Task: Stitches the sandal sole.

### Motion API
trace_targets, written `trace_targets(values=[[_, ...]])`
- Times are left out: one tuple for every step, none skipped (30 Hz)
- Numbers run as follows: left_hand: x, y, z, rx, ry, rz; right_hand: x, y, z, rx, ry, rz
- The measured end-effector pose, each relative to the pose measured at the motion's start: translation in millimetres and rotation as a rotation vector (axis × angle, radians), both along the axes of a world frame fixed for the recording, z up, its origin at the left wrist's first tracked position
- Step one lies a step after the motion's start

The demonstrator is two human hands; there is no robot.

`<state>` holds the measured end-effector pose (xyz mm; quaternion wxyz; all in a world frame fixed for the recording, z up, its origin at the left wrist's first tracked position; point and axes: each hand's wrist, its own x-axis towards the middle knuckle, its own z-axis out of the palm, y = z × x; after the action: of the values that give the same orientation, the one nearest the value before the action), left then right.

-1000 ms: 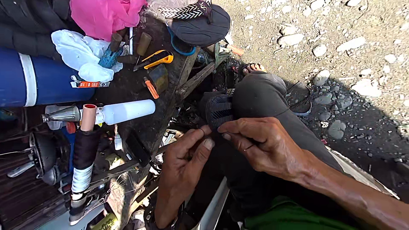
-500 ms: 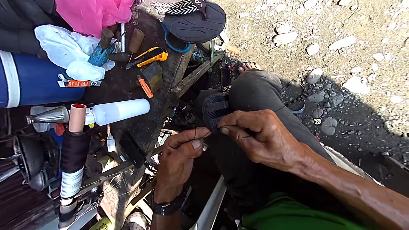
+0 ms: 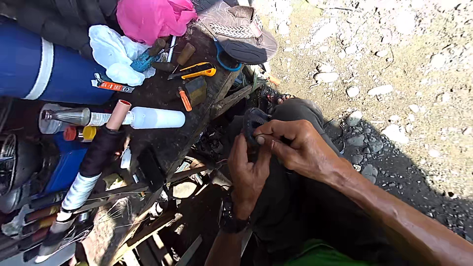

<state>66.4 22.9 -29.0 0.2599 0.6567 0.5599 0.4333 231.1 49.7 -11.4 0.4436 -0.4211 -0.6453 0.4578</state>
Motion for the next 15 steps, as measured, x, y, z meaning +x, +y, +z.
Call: trace_targets(values=[[-2,6,6,0.036,-0.011,0.002,3,4,2,0.053,-0.051,0.008],[-6,12,16,0.065,-0.005,0.007,5,8,5,0.105,-0.105,0.013],[-11,17,29,0.074,0.016,0.017,6,11,8,0.14,-0.161,0.023],[-16,21,42,0.05,0.041,0.034,7,12,11,0.156,-0.202,0.04],[-20,24,56,-0.022,0.069,0.057,7,13,13,0.148,-0.227,0.064],[-23,27,66,-0.117,0.098,0.08,6,11,14,0.122,-0.236,0.087],[-23,30,71,-0.21,0.119,0.093,5,8,13,0.085,-0.237,0.098],[-23,29,68,-0.285,0.123,0.09,5,4,10,0.037,-0.241,0.112],[-21,26,60,-0.329,0.122,0.086,7,0,7,-0.01,-0.249,0.132],[-19,20,50,-0.352,0.131,0.086,9,-5,3,-0.057,-0.26,0.156],[-15,13,39,-0.356,0.147,0.086,11,-10,-1,-0.096,-0.272,0.179],[-12,5,29,-0.335,0.158,0.089,12,-15,-5,-0.117,-0.276,0.193],[-9,-3,24,-0.302,0.143,0.081,14,-21,-9,-0.128,-0.262,0.194],[-10,-8,22,-0.284,0.088,0.051,17,-25,-11,-0.13,-0.234,0.191],[-14,-11,23,-0.285,-0.019,0.006,21,-27,-11,-0.134,-0.19,0.186]])
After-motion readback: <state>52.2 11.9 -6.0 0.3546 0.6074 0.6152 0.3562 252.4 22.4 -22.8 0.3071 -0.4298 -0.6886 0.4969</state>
